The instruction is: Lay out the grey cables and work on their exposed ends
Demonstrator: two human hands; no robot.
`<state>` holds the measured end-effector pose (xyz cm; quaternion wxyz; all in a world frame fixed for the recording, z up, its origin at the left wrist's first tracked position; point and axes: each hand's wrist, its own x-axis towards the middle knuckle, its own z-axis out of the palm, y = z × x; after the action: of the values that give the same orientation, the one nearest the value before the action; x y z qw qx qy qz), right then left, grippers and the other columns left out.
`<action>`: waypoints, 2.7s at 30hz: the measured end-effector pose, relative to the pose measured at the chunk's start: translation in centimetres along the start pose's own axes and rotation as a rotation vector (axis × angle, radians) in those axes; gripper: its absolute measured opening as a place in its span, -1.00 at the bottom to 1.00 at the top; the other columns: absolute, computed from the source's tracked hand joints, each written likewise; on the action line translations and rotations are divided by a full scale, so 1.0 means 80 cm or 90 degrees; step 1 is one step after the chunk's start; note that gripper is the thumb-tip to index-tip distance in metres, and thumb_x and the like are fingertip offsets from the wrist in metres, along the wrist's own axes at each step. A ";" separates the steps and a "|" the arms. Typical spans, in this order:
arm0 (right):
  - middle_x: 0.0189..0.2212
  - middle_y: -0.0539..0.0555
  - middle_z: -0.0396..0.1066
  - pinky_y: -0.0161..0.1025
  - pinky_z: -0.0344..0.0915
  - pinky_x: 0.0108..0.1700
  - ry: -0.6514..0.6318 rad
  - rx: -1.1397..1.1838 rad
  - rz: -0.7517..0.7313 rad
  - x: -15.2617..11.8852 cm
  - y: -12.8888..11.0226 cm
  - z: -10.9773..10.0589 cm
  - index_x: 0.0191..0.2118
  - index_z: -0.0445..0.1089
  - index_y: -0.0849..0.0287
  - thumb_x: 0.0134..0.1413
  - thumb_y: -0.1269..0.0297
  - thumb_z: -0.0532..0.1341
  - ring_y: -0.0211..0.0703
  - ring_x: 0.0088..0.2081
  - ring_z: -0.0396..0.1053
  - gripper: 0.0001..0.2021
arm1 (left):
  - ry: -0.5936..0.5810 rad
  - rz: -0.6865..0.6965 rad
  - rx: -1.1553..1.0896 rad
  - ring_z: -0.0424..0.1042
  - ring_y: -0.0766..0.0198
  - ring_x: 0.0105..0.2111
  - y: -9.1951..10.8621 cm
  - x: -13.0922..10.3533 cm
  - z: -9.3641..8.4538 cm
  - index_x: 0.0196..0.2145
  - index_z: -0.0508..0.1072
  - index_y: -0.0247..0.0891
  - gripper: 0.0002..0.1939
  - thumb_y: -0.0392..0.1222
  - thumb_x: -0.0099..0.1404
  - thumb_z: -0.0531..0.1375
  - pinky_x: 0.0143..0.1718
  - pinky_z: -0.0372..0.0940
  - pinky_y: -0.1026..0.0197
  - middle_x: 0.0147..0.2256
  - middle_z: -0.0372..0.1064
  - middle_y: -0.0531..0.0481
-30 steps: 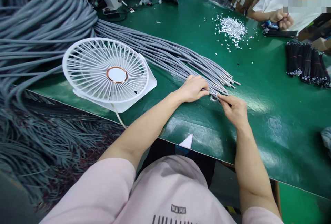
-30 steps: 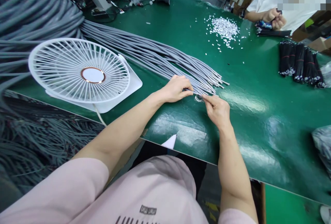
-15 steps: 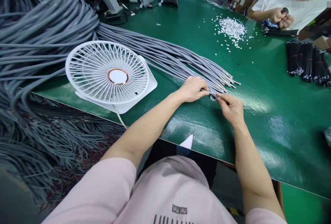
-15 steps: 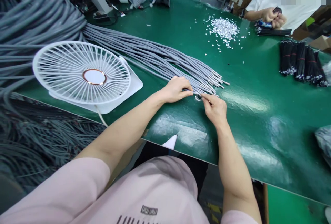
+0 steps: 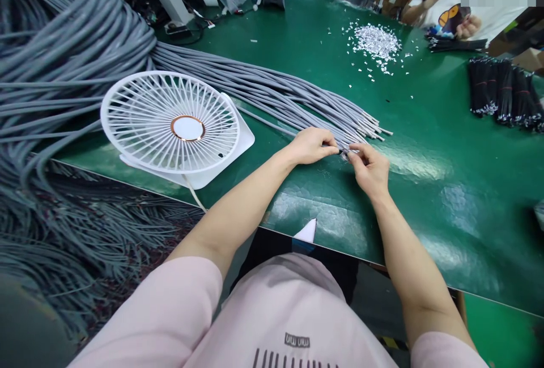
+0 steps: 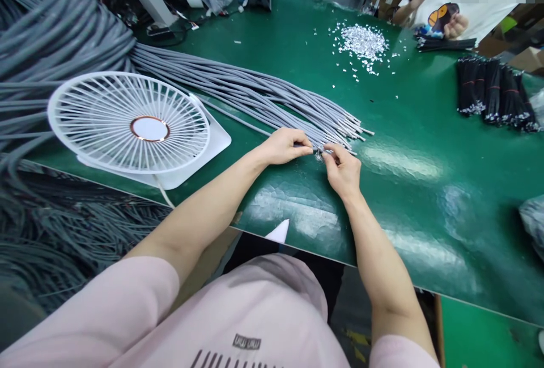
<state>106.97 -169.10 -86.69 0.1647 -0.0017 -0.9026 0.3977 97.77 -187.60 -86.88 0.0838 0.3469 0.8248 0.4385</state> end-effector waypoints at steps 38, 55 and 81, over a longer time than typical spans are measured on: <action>-0.35 0.01 0.52 -0.26 0.33 -0.31 -0.015 -0.081 -0.127 -0.001 0.000 -0.020 -0.22 0.46 0.10 0.15 0.32 0.18 -0.19 -0.40 0.45 -0.88 | 0.029 0.032 -0.171 0.43 0.28 -0.19 -0.002 0.003 0.008 -0.23 0.50 -0.26 -0.81 -0.24 0.25 0.12 -0.11 0.30 0.24 -0.22 0.48 0.00; -0.42 0.00 0.44 -0.23 0.32 -0.39 0.067 0.037 -0.081 -0.004 -0.012 -0.006 -0.30 0.42 0.10 0.14 0.26 0.19 -0.20 -0.47 0.37 -0.91 | 0.040 0.121 -0.185 0.40 0.31 -0.20 -0.003 0.005 0.003 -0.13 0.54 -0.23 -0.75 -0.27 0.33 0.09 -0.06 0.28 0.21 -0.23 0.45 -0.05; -0.55 -0.07 0.38 -0.27 0.30 -0.45 0.072 0.155 0.068 0.007 -0.014 -0.005 -0.34 0.36 0.12 0.04 0.30 0.23 -0.22 -0.51 0.39 -0.95 | -0.029 0.092 -0.164 0.39 0.29 -0.20 -0.001 0.003 0.003 -0.07 0.51 -0.23 -0.72 -0.28 0.32 0.10 -0.05 0.27 0.18 -0.21 0.45 -0.05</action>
<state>106.73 -169.54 -85.48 0.1932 -0.0525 -0.8356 0.5116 97.64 -187.33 -87.08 0.1146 0.4016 0.7325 0.5377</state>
